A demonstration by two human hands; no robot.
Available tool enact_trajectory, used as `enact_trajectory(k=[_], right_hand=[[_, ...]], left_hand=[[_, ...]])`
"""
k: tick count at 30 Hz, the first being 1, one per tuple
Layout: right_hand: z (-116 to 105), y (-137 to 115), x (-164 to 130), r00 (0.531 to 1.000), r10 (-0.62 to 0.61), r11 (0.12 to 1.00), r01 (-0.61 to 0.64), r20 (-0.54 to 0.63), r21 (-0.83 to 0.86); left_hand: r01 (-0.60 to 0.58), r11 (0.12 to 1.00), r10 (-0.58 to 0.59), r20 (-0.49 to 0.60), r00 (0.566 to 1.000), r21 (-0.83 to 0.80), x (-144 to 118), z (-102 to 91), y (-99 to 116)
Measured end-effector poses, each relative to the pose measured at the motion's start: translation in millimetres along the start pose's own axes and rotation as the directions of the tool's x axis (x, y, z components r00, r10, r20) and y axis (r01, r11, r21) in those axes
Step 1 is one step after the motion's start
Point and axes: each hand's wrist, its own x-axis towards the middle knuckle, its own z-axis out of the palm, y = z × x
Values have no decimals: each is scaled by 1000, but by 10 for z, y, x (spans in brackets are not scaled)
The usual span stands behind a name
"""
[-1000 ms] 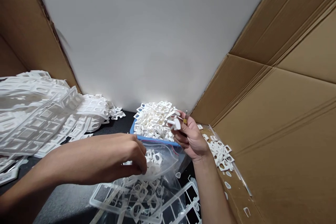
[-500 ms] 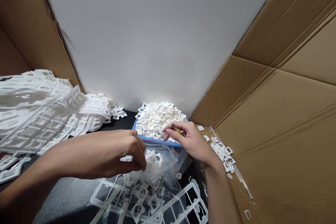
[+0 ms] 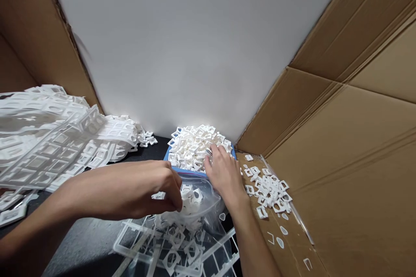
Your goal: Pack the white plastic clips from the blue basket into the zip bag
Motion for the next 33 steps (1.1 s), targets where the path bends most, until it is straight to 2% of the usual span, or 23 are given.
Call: enact_trajectory(k=[6,13,16,20,23,25,29,33], right_hand=[[13,107,3,998,-66,998,66,12,7],[-110,179,-37,985,-137,989,130,109,71],[-75,141,-34,985,-123,992,124,125,-3],[13,52,-18,991,-104,983,116,86,-143],[26,64,-13,990,-122,977,132,72,-169],[18,120,-9,990,-129,984,134,54,-113],[19,276,24,996,-85,990,85,-7,113],[-4,369,81,998,25,934,-3,-57,357]], left_hand=[[6,1000,-6,-13,1000,-7,12,5,-30],[-33,999,31,-50,998,-42,3,13,-55],[-27,998,25,-46,999,-48,10,18,-62],[40,999,-40,-1,999,-31,17,19,-55],[81,995,-79,26,997,-59,31,1,-74],[89,992,-86,39,996,-94,56,-23,-126],[105,981,-100,42,994,-161,147,-61,-336],[190,976,-199,-87,976,-105,235,-21,-556]])
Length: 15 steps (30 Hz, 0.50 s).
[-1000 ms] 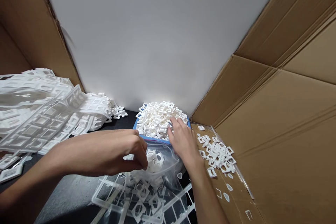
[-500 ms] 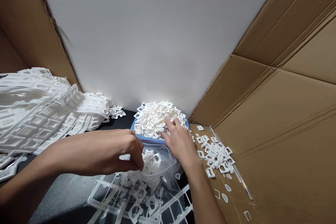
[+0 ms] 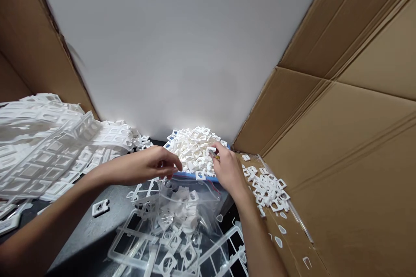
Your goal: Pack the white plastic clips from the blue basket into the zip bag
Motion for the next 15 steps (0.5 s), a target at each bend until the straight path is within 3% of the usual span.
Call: enact_trajectory(k=[3,5,7,9,11,13,15], right_hand=[[-101,-50,10,1000,-5,983,1,20,186],[-202,-123,-17,983,-79,956,27,168,293],[-308,-196,-59,910,-171,920,10,377,392],[-392,-242,-94,848,-213,890,-36,485,454],[-438,-242,-108,879,-190,888,-36,438,458],[-442,-199,-103,926,-138,921,-11,352,389],[-412,-137,-92,937,-99,954,-6,336,299]], left_hand=[[66,997,-59,-130,990,49,54,76,-86],[96,992,-78,-202,976,82,88,153,-120],[127,986,-91,-288,953,108,137,258,-153],[160,979,-102,-382,919,124,202,382,-195],[187,973,-109,-442,890,137,268,494,-246],[190,969,-101,-448,888,159,313,563,-297],[181,967,-87,-434,897,180,332,580,-339]])
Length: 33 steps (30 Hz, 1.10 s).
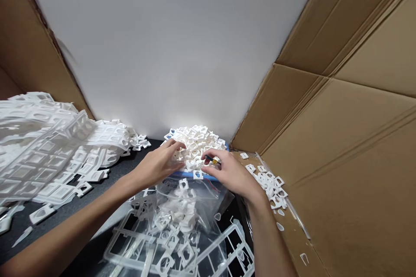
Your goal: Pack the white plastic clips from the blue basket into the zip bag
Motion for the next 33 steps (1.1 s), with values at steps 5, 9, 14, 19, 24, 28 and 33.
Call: enact_trajectory(k=[5,9,14,19,24,28,33], right_hand=[[136,131,58,991,-48,993,61,126,-97],[248,159,98,995,-47,969,67,89,-238],[180,84,78,994,-60,982,75,86,-172],[131,1,69,995,-77,987,85,59,-140],[240,59,96,981,-43,990,67,189,-121],[276,76,100,982,-26,974,66,185,-217],[298,40,89,959,-32,964,104,282,-244]], left_hand=[[-16,999,16,12,1000,34,10,-1,-37],[-52,997,50,32,998,58,2,49,-16],[-34,999,34,31,999,25,21,6,-38],[-34,999,35,25,999,-33,35,-61,-62],[2,995,-3,-4,1000,-96,23,-96,-26],[12,980,-11,2,1000,-198,30,-184,12],[-67,931,101,75,992,-360,39,-321,73]])
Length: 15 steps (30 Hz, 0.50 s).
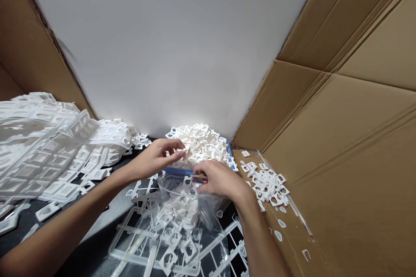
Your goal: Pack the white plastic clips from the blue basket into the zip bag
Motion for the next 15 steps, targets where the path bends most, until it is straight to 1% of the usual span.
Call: enact_trajectory(k=[2,3,5,6,7,8,11,13,15], right_hand=[[15,-12,7,1000,6,998,-6,-11,-59],[20,-15,11,1000,1,997,-3,-24,-78],[18,-13,14,999,-27,997,23,-45,-75],[7,-9,10,998,-41,998,38,-45,-54],[-10,-7,1,998,-47,999,46,-40,-20],[-34,-6,-13,999,-41,999,42,-36,26],[-134,-30,-84,999,-12,976,18,-30,216],[-203,-67,-137,999,-34,941,32,-1,338],[-252,-101,-167,997,-71,907,59,15,416]], left_hand=[[-37,998,41,106,994,-48,-14,-30,42],[-52,996,64,172,983,-69,-24,-42,61],[-75,992,102,287,953,-102,-45,-60,93],[-81,990,113,313,943,-112,-53,-68,104],[-84,990,117,314,942,-116,-57,-77,111],[-84,990,113,290,950,-111,-57,-87,113],[-62,997,69,146,987,-52,-43,-124,79],[-35,999,34,67,997,9,-33,-142,26],[-11,997,9,35,999,74,-32,-140,-39]])
